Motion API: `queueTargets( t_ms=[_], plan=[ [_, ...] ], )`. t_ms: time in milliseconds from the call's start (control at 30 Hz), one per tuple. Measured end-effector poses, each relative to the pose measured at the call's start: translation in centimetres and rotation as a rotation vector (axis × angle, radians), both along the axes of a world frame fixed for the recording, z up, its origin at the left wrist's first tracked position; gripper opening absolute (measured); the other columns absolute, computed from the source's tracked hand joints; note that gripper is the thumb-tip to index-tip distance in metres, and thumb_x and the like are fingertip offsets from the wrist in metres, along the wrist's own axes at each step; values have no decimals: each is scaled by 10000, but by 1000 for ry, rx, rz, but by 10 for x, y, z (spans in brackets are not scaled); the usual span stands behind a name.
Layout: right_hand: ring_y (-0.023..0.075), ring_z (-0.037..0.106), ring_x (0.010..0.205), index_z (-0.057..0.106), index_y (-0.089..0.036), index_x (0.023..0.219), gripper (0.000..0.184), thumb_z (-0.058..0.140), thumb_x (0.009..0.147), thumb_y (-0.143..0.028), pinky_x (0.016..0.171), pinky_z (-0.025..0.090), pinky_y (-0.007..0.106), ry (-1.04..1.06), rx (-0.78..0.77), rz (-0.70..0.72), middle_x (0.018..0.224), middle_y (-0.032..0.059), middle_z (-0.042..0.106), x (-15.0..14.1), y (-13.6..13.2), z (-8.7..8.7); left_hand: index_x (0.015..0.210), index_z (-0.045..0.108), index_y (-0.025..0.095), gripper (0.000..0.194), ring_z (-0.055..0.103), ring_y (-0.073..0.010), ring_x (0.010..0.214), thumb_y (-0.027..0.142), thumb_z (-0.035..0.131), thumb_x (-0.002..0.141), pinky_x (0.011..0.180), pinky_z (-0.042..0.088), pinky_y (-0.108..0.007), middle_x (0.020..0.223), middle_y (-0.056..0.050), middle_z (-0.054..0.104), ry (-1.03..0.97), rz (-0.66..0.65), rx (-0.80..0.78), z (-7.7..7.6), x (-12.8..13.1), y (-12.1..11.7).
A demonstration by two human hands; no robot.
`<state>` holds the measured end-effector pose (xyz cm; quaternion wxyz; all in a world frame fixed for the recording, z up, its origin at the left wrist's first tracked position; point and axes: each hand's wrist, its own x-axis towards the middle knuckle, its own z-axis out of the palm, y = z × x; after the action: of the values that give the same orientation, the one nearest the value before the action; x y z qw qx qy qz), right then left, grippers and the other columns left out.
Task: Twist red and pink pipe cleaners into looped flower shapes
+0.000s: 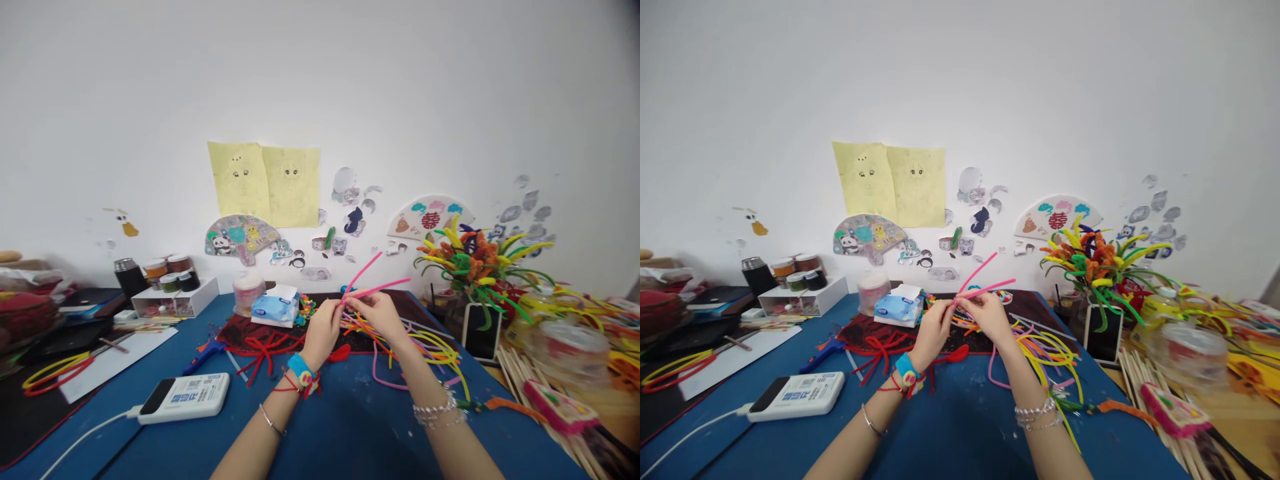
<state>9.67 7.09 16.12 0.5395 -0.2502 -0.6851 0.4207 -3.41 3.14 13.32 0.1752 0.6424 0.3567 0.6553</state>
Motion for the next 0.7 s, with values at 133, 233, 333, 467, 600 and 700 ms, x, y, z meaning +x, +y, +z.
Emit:
queueTargets(
  t_ms=[133, 233, 333, 467, 600, 700],
  plan=[
    [163, 607, 657, 674, -153, 764, 209, 666, 643, -324, 674, 480, 301, 26, -39, 53, 682, 37, 670, 5, -5, 5, 870, 626, 201, 169, 520, -172, 789, 268, 486, 803, 746, 357, -257, 841, -49, 609, -7, 1, -15, 6, 5, -5],
    [149, 597, 651, 670, -151, 748, 192, 674, 639, -308, 666, 475, 286, 30, -72, 97, 685, 31, 664, 6, -7, 7, 857, 625, 193, 174, 524, -159, 752, 282, 487, 801, 719, 366, -244, 799, -38, 612, -27, -23, -30, 10, 8, -9],
    [140, 584, 615, 668, -141, 744, 213, 680, 627, -320, 646, 472, 285, 53, -115, 89, 656, 30, 657, 5, -6, 6, 838, 621, 185, 178, 530, -148, 725, 286, 478, 804, 697, 371, -236, 771, -30, 612, -23, -18, -41, 13, 9, -12],
    [144, 575, 605, 666, -129, 755, 269, 684, 612, -356, 632, 468, 292, 82, -145, 34, 655, 42, 653, 0, -7, 5, 819, 607, 170, 185, 520, -132, 706, 290, 467, 810, 678, 375, -227, 754, -27, 597, -38, -30, -42, 16, 8, -13],
    [138, 564, 626, 620, -133, 822, 306, 657, 642, -378, 620, 456, 268, 83, -22, -97, 680, 34, 629, -8, -12, 4, 757, 551, 155, 173, 414, -60, 505, 317, 501, 791, 490, 327, -169, 600, 29, 493, -196, -206, -139, 14, 10, -9],
    [97, 503, 524, 484, -171, 1009, 449, 667, 642, -352, 525, 415, 218, 89, 139, -323, 602, -43, 540, -13, -18, 5, 743, 462, 172, 201, 180, -27, 340, 362, 463, 809, 348, 161, -150, 460, 94, 282, -432, -519, -321, 12, 14, -7]
  ],
)
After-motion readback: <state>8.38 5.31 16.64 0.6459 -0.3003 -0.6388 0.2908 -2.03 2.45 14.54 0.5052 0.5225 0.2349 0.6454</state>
